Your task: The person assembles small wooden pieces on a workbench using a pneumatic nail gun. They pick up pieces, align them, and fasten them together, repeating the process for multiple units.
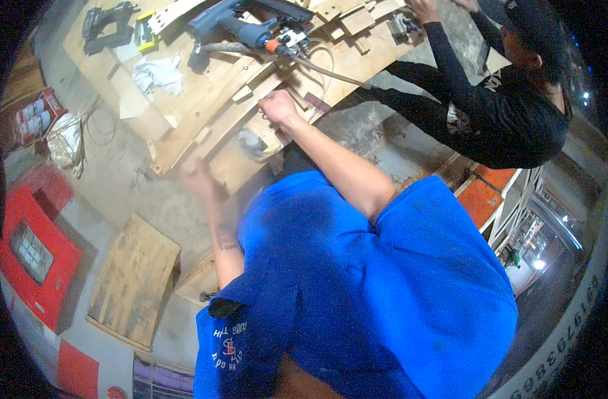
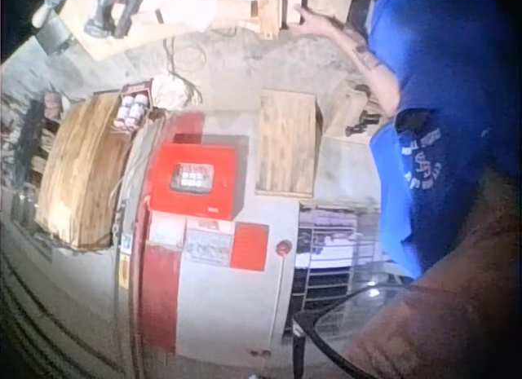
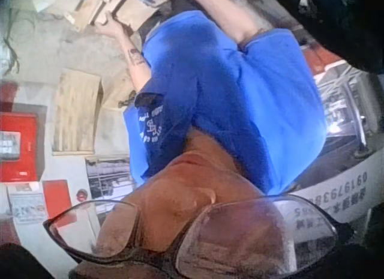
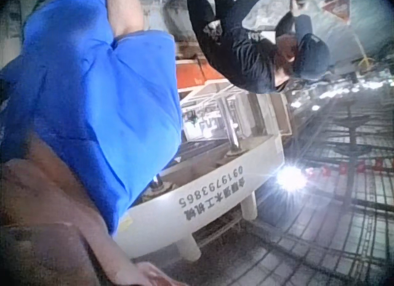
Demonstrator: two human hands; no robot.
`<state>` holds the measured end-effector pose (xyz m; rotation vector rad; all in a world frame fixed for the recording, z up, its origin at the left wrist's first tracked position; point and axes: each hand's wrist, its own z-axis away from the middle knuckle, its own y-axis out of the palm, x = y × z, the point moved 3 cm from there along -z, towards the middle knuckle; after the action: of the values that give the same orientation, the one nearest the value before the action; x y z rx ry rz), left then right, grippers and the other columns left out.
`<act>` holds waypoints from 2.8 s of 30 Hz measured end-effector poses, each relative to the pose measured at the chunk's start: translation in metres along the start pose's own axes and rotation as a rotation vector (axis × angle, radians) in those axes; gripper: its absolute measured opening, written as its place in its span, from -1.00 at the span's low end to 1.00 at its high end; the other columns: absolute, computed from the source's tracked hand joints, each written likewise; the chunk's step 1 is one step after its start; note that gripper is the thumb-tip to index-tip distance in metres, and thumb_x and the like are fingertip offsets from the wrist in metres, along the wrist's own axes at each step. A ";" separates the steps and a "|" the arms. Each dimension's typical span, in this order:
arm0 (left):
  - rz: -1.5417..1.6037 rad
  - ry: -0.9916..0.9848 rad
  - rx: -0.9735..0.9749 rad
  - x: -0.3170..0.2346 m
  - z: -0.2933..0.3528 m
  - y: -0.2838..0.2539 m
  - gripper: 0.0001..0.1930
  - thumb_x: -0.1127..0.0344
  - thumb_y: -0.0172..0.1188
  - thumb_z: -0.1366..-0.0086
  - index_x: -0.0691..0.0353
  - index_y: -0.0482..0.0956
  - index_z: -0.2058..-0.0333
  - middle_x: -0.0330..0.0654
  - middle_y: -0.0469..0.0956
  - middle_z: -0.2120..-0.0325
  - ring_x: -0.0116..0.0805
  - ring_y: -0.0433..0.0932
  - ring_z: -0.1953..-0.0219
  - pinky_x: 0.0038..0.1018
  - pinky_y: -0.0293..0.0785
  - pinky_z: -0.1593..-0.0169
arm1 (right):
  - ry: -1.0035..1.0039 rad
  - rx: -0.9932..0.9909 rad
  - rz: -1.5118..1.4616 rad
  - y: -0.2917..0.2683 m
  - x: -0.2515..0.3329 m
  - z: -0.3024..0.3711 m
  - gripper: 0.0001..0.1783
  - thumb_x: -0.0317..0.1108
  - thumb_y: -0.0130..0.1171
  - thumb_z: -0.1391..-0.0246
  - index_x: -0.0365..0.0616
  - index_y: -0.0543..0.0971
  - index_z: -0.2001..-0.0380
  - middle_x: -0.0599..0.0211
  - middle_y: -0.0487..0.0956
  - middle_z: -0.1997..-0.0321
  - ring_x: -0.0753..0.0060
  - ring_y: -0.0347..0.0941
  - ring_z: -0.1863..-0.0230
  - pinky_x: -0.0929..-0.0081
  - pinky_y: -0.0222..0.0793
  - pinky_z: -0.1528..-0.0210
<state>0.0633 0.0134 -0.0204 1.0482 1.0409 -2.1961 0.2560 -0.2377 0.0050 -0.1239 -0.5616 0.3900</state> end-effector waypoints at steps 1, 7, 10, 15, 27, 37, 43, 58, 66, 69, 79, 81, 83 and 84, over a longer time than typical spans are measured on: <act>-0.202 -0.002 0.002 -0.002 -0.001 -0.001 -0.29 0.12 0.53 -0.16 0.39 0.49 -0.20 0.10 0.40 -0.08 0.01 0.47 -0.12 -0.16 0.40 -0.22 | -0.032 0.017 -0.192 0.001 0.002 0.000 -0.83 -0.43 0.23 -0.25 -0.38 0.64 0.33 0.24 0.65 0.43 0.49 0.61 0.40 0.59 0.53 0.38; -0.320 0.273 -0.051 -0.023 0.012 0.005 -0.24 0.20 0.64 -0.01 0.48 0.52 -0.12 0.16 0.40 0.02 0.08 0.47 -0.01 -0.13 0.40 -0.13 | 0.199 -0.001 -0.855 0.005 0.000 -0.003 -0.70 -0.57 0.06 -0.28 -0.57 0.32 0.01 -0.26 0.51 -0.03 -0.06 0.66 0.03 0.25 0.74 0.03; -0.122 0.296 -0.106 -0.027 0.018 0.010 -0.26 0.24 0.64 0.01 0.49 0.53 -0.10 0.15 0.44 0.08 0.09 0.48 0.04 -0.14 0.42 -0.08 | 0.279 0.035 -1.074 0.008 0.000 -0.006 -0.80 -0.58 0.00 -0.28 -0.49 0.34 0.08 -0.31 0.49 -0.06 -0.08 0.64 -0.02 0.27 0.74 0.06; -0.427 0.247 -0.114 -0.026 0.018 0.008 -0.22 0.14 0.64 0.01 0.51 0.54 -0.11 0.14 0.45 0.15 0.12 0.48 0.08 -0.11 0.43 -0.06 | 0.118 0.101 -0.723 -0.007 0.019 0.036 -0.73 -0.50 0.01 -0.32 -0.47 0.43 0.00 0.00 0.61 0.00 0.17 0.68 0.04 0.44 0.66 0.21; -0.388 0.107 -0.097 0.000 0.008 0.003 -0.07 -0.05 0.60 0.01 0.40 0.47 -0.24 0.16 0.44 -0.10 0.16 0.37 -0.22 0.14 0.20 -0.28 | -0.486 -0.357 0.431 -0.104 0.134 0.064 -0.63 -0.14 0.02 -0.26 -0.06 0.49 -0.04 -0.04 0.68 0.26 -0.09 0.64 0.14 0.07 0.48 0.01; -0.332 0.121 -0.181 -0.015 0.019 0.009 -0.04 0.00 0.61 0.01 0.39 0.41 -0.29 0.23 0.38 -0.16 0.18 0.31 -0.28 0.09 0.13 -0.36 | -0.586 -0.300 0.737 -0.094 0.171 0.074 -0.57 -0.07 0.15 -0.13 -0.10 0.51 0.03 -0.06 0.69 0.26 -0.13 0.64 0.13 0.08 0.49 0.02; -0.501 0.146 -0.075 -0.033 0.020 -0.001 -0.02 -0.04 0.58 -0.02 0.39 0.38 -0.31 0.23 0.36 -0.18 0.18 0.28 -0.29 0.08 0.09 -0.38 | -0.739 -0.284 0.689 -0.072 0.202 0.081 -0.59 -0.12 0.13 -0.20 -0.04 0.54 -0.05 -0.10 0.68 0.22 -0.20 0.62 0.07 0.00 0.49 -0.02; -0.790 -0.178 -0.004 -0.028 0.120 -0.094 -0.23 0.16 0.31 -0.33 0.25 0.20 -0.43 0.29 0.23 -0.29 0.28 0.25 -0.33 -0.04 0.22 -0.37 | -0.709 -0.465 1.185 0.072 0.392 -0.214 0.40 0.45 0.43 0.27 0.44 -0.08 -0.58 -0.34 0.42 -0.26 -0.37 0.30 -0.33 -0.17 0.16 -0.31; -0.790 0.023 -0.015 -0.019 0.150 -0.096 -0.23 0.30 0.31 -0.27 0.25 0.22 -0.42 0.19 0.36 -0.14 0.14 0.42 -0.08 -0.07 0.34 -0.24 | -0.982 -0.568 1.092 0.066 0.406 -0.178 0.37 0.43 0.43 0.29 0.40 -0.01 -0.57 -0.32 0.48 -0.16 -0.34 0.37 -0.23 -0.14 0.25 -0.28; -0.659 -0.212 -0.020 0.000 0.144 -0.106 -0.30 0.37 0.28 -0.29 0.26 0.29 -0.39 0.15 0.39 -0.13 0.08 0.44 -0.06 -0.10 0.36 -0.23 | -1.070 -0.347 1.083 0.055 0.387 -0.106 0.38 0.43 0.43 0.30 0.40 0.00 -0.57 -0.32 0.49 -0.14 -0.33 0.39 -0.22 -0.12 0.27 -0.27; -0.422 0.416 -0.029 -0.085 0.012 -0.093 -0.47 0.41 0.22 -0.33 0.21 0.46 -0.28 0.11 0.38 -0.10 0.05 0.43 -0.14 -0.15 0.34 -0.25 | -0.855 -0.177 1.210 0.114 0.130 0.088 0.38 0.24 0.50 0.32 0.38 0.00 -0.58 -0.41 0.38 -0.18 -0.41 0.35 -0.17 -0.22 0.25 -0.24; -0.483 0.494 0.085 -0.103 -0.015 -0.076 -0.38 0.34 0.30 -0.26 0.13 0.43 -0.32 0.10 0.35 -0.15 0.07 0.39 -0.21 -0.09 0.28 -0.31 | -0.912 -0.256 1.184 0.122 0.105 0.078 0.39 0.19 0.54 0.33 0.38 0.01 -0.57 -0.40 0.34 -0.23 -0.45 0.28 -0.24 -0.26 0.22 -0.25; -0.569 0.566 0.226 -0.114 -0.025 -0.059 -0.25 0.28 0.37 -0.19 0.09 0.36 -0.37 0.11 0.33 -0.19 0.09 0.33 -0.27 -0.04 0.20 -0.35 | -0.943 -0.328 1.175 0.126 0.091 0.071 0.39 0.16 0.56 0.33 0.38 0.01 -0.57 -0.38 0.31 -0.27 -0.49 0.21 -0.31 -0.32 0.19 -0.26; -0.606 0.626 0.284 -0.117 -0.028 -0.050 -0.19 0.25 0.40 -0.16 0.07 0.32 -0.40 0.11 0.32 -0.20 0.10 0.30 -0.30 -0.01 0.17 -0.37 | -0.961 -0.364 1.176 0.128 0.087 0.069 0.39 0.15 0.57 0.33 0.38 0.01 -0.57 -0.37 0.30 -0.29 -0.51 0.16 -0.35 -0.35 0.18 -0.27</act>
<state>0.1096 0.0773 0.0834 1.8201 1.4934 -2.6041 0.2448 -0.0851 0.0784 -0.6480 -1.4967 1.5301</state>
